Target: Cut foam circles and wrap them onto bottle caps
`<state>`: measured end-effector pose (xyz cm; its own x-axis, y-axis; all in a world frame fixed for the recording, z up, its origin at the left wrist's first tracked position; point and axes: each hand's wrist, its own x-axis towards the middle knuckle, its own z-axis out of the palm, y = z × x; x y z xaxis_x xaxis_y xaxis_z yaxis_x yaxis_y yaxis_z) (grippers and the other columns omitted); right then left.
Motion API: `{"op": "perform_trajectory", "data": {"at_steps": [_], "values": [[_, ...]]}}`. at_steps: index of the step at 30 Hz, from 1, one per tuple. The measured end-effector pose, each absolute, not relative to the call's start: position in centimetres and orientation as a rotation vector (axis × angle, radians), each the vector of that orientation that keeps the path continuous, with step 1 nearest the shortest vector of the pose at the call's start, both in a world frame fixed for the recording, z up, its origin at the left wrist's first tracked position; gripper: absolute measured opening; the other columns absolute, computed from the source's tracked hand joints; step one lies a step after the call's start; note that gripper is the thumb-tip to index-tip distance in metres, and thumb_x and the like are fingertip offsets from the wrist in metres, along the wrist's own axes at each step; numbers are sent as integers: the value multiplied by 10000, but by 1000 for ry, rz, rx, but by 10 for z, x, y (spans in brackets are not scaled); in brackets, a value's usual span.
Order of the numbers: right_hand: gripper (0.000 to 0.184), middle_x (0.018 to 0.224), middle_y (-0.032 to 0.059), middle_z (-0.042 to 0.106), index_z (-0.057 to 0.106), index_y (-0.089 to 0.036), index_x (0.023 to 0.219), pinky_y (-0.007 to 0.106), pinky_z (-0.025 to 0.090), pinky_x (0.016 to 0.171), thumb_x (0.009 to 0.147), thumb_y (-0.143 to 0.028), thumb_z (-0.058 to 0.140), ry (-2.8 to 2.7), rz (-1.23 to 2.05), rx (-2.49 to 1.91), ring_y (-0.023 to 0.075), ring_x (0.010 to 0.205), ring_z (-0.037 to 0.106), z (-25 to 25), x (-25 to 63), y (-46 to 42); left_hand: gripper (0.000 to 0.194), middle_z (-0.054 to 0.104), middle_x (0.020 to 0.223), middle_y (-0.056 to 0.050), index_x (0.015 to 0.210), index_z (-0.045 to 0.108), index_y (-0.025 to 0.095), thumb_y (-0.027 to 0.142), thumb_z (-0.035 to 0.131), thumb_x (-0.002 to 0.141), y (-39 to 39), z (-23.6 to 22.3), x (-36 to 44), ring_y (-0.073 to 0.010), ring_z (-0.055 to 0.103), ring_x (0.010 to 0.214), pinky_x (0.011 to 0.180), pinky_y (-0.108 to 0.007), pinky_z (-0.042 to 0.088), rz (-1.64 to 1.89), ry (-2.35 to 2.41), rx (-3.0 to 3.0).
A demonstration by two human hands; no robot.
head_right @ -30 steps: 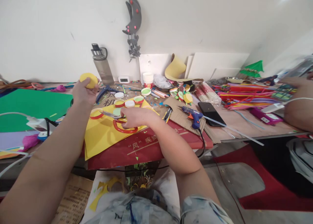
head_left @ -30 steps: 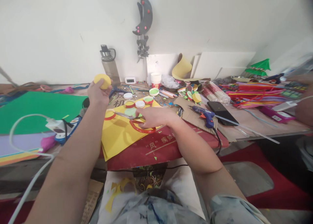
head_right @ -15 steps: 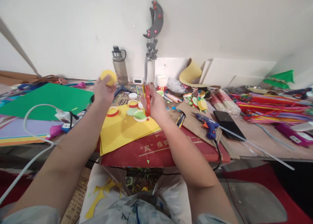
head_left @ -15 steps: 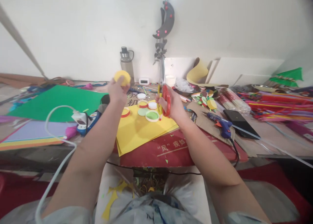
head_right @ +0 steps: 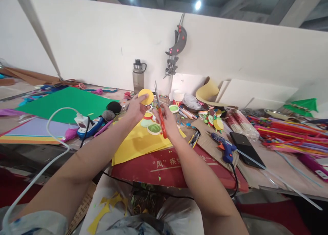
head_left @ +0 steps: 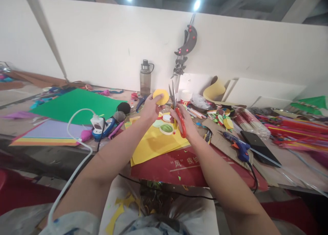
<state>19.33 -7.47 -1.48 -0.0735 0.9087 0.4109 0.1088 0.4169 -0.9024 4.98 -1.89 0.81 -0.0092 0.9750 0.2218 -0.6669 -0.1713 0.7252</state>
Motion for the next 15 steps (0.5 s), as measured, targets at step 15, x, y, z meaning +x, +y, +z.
{"op": "perform_trajectory", "data": {"at_steps": [15], "values": [[411,836,3,562,597,-243,1020,273,464,607,889,-625,676,-1619,801,-888,165,761,555,-26,172,-82,155,681,687,19,872,619,166,79,737,820,-1,23,29,-73,643,563,455,-161,382,1794,469,475]]}}
